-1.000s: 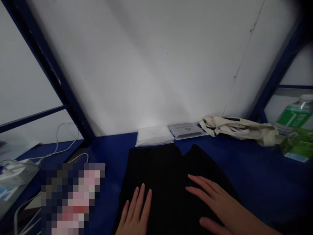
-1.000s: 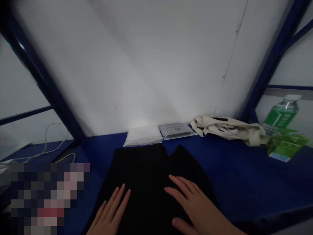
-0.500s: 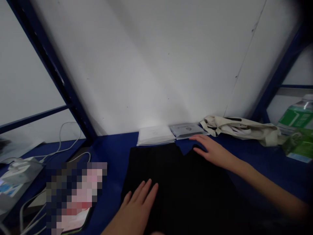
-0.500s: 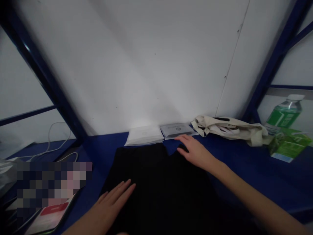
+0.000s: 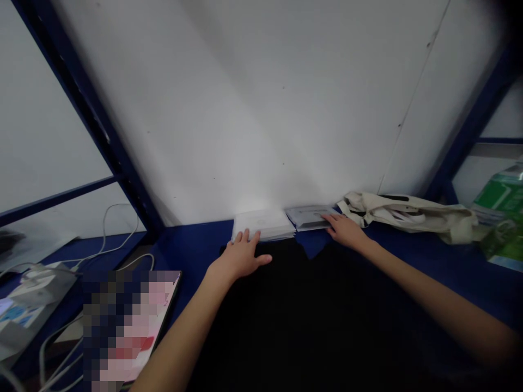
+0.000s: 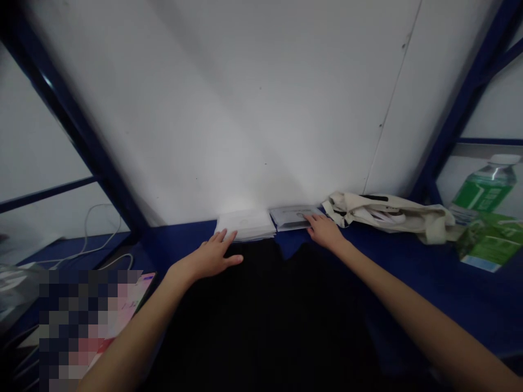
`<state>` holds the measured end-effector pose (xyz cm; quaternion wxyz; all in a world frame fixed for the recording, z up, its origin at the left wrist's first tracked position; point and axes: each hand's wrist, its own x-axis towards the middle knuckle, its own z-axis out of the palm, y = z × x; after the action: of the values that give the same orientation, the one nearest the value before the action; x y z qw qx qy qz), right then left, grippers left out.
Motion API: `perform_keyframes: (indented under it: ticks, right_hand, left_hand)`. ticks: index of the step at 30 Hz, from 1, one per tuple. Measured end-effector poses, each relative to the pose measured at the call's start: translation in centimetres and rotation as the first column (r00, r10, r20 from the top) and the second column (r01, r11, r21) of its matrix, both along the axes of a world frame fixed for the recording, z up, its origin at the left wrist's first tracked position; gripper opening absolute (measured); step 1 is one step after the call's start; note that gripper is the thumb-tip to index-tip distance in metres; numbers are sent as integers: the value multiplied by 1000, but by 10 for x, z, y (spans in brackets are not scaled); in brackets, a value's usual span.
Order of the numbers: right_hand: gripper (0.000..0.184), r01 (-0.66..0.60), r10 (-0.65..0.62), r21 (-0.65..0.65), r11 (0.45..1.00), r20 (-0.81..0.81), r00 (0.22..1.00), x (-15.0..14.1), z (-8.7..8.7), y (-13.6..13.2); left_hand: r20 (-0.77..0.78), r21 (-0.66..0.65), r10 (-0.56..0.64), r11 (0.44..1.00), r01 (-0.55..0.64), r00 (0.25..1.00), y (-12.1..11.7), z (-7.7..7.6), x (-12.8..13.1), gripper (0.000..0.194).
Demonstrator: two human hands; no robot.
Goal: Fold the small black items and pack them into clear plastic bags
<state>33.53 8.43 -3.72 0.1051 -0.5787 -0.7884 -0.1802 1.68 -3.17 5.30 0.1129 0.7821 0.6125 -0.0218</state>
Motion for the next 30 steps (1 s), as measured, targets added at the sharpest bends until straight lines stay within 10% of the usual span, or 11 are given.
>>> perform_keyframes:
  ticks: [10,16,22,30]
  right_hand:
    - [33,4,-7,101,995,26,1000,2,17,2]
    - [31,-22,34,234,972,-48,998,-21,47,-6]
    - [29,-287,334,442,850,-32,942,-82,77,-11]
    - [31,-467,462,112,877,67,884,-145,55,-5]
  left_hand:
    - [45,100,-90,991,85,995,40,-60,-14,66]
    - [48,129,-92,988,85,995,41,-64,-13,66]
    - [37,157,-99,983,92,994,41,-65,-13,68]
    - [55,193,-105,977,93,993,40,-69,-15,67]
